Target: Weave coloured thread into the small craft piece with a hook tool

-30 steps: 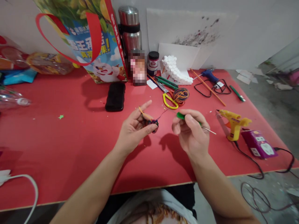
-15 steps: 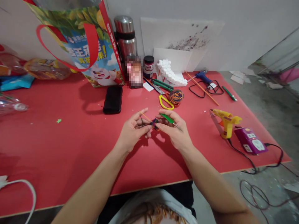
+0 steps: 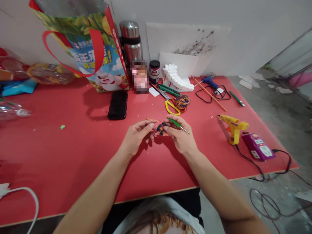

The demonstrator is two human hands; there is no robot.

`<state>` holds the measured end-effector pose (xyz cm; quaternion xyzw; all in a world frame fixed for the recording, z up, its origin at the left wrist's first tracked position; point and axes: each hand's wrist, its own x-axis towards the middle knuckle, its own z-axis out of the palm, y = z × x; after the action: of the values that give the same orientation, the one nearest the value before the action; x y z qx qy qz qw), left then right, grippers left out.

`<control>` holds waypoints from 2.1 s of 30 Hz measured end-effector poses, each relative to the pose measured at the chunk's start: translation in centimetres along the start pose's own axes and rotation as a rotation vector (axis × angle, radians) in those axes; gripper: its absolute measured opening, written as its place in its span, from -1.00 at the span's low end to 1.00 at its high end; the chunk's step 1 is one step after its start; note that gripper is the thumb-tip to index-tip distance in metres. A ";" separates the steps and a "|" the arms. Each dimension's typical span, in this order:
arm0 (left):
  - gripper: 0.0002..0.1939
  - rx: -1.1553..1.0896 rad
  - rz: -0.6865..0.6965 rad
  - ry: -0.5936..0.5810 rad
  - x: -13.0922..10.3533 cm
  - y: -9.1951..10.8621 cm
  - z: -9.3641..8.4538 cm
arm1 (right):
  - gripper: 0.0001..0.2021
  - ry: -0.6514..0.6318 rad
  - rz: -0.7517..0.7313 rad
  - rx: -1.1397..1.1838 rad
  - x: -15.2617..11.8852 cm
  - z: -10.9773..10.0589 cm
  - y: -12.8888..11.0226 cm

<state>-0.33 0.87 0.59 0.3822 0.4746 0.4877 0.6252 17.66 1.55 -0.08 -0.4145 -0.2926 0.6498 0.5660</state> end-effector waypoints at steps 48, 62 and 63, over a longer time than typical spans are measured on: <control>-0.58 -0.126 -0.039 0.044 1.7 -1.7 -0.5 | -0.51 -0.109 0.095 -0.088 0.9 -0.1 1.5; -0.56 -0.121 -0.096 0.068 1.7 -1.5 -1.0 | -0.53 -0.050 0.134 -0.025 0.9 0.0 1.7; -0.57 -0.120 -0.114 0.064 1.7 -1.6 -1.0 | -0.53 -0.040 0.142 -0.012 1.0 0.1 1.8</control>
<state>-0.82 2.17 -1.52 0.3004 0.4852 0.4908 0.6583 16.67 2.22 -1.81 -0.4245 -0.2777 0.6947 0.5100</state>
